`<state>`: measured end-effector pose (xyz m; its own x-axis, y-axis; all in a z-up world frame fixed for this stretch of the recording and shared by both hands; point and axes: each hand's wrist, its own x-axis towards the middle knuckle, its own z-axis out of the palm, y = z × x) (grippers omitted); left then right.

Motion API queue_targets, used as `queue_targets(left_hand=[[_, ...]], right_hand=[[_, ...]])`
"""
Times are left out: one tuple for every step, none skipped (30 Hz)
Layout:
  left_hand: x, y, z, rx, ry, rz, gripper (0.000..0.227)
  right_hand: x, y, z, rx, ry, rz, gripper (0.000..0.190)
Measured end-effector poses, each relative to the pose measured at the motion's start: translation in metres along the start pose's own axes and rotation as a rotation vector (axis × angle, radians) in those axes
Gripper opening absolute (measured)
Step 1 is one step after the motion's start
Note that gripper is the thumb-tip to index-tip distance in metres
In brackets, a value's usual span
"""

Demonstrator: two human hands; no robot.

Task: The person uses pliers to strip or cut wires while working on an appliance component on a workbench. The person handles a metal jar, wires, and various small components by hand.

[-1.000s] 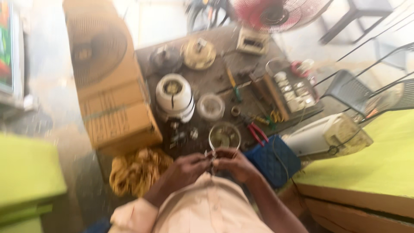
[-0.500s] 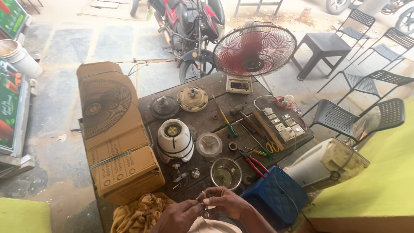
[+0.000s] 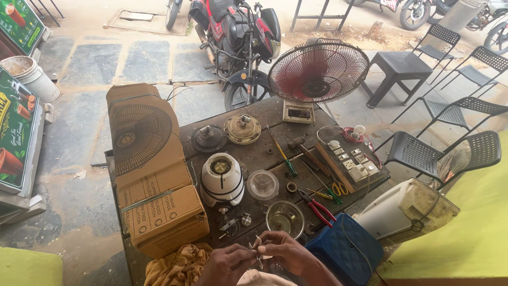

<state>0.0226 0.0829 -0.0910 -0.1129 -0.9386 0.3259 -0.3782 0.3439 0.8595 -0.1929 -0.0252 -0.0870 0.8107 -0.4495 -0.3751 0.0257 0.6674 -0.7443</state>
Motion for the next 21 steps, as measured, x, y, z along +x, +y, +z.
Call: queue_targets(left_hand=[[0.0,0.0,0.001,-0.021,0.003,-0.05,0.017],[0.0,0.001,0.001,-0.042,0.006,-0.1,0.016],[0.002,0.001,0.001,-0.048,0.012,-0.087,0.017],[0.002,0.002,0.0,-0.055,0.016,-0.08,0.018],[0.002,0.003,0.0,-0.063,0.02,-0.073,0.02],[0.001,0.005,0.001,-0.126,0.038,-0.137,0.019],[0.0,0.007,0.003,-0.19,0.057,-0.202,0.018],[0.002,0.008,0.003,-0.254,0.077,-0.262,0.018],[0.005,0.008,0.002,-0.3,0.074,-0.31,0.018],[0.004,0.008,0.002,-0.351,0.069,-0.367,0.018],[0.004,0.008,0.003,-0.402,0.064,-0.424,0.017],[0.003,0.009,0.004,-0.428,0.078,-0.427,0.018],[0.002,0.008,0.005,-0.453,0.092,-0.431,0.018],[0.002,0.006,0.006,-0.476,0.108,-0.427,0.018],[0.0,0.006,0.007,-0.531,0.11,-0.447,0.019],[0.001,0.003,0.008,-0.583,0.112,-0.46,0.019],[0.001,0.0,0.009,-0.636,0.113,-0.472,0.02],[0.001,-0.003,0.01,-0.667,0.11,-0.504,0.021],[0.001,-0.006,0.009,-0.698,0.107,-0.536,0.021],[0.001,-0.008,0.009,-0.729,0.105,-0.572,0.022],[0.003,-0.01,0.009,-0.732,0.11,-0.549,0.022]], right_hand=[[-0.001,-0.001,-0.001,-0.018,0.014,0.0,0.027],[-0.002,-0.002,-0.002,-0.036,0.028,0.001,0.028],[-0.001,-0.004,-0.003,-0.051,0.027,-0.016,0.028],[0.0,-0.003,-0.003,-0.062,0.027,-0.028,0.028],[0.0,-0.003,-0.002,-0.072,0.026,-0.041,0.028],[-0.001,-0.003,-0.002,-0.123,0.022,-0.071,0.028],[-0.003,-0.004,-0.002,-0.174,0.018,-0.101,0.028],[-0.002,-0.007,-0.002,-0.228,0.014,-0.135,0.029],[-0.001,-0.01,-0.003,-0.224,0.002,-0.144,0.029],[-0.002,-0.009,-0.002,-0.214,-0.007,-0.145,0.029],[-0.003,-0.009,-0.002,-0.204,-0.015,-0.146,0.03],[-0.004,-0.007,-0.003,-0.221,-0.024,-0.164,0.03],[-0.004,-0.008,-0.005,-0.238,-0.032,-0.183,0.03],[-0.004,-0.009,-0.006,-0.261,-0.042,-0.208,0.03],[-0.005,-0.008,-0.006,-0.28,-0.037,-0.209,0.029],[-0.006,-0.009,-0.006,-0.302,-0.032,-0.215,0.029],[-0.007,-0.011,-0.007,-0.325,-0.027,-0.222,0.029],[-0.008,-0.011,-0.007,-0.342,-0.026,-0.232,0.028],[-0.008,-0.012,-0.009,-0.36,-0.024,-0.242,0.028],[-0.009,-0.011,-0.01,-0.373,-0.023,-0.248,0.028],[-0.007,-0.013,-0.011,-0.384,-0.003,-0.249,0.028]])
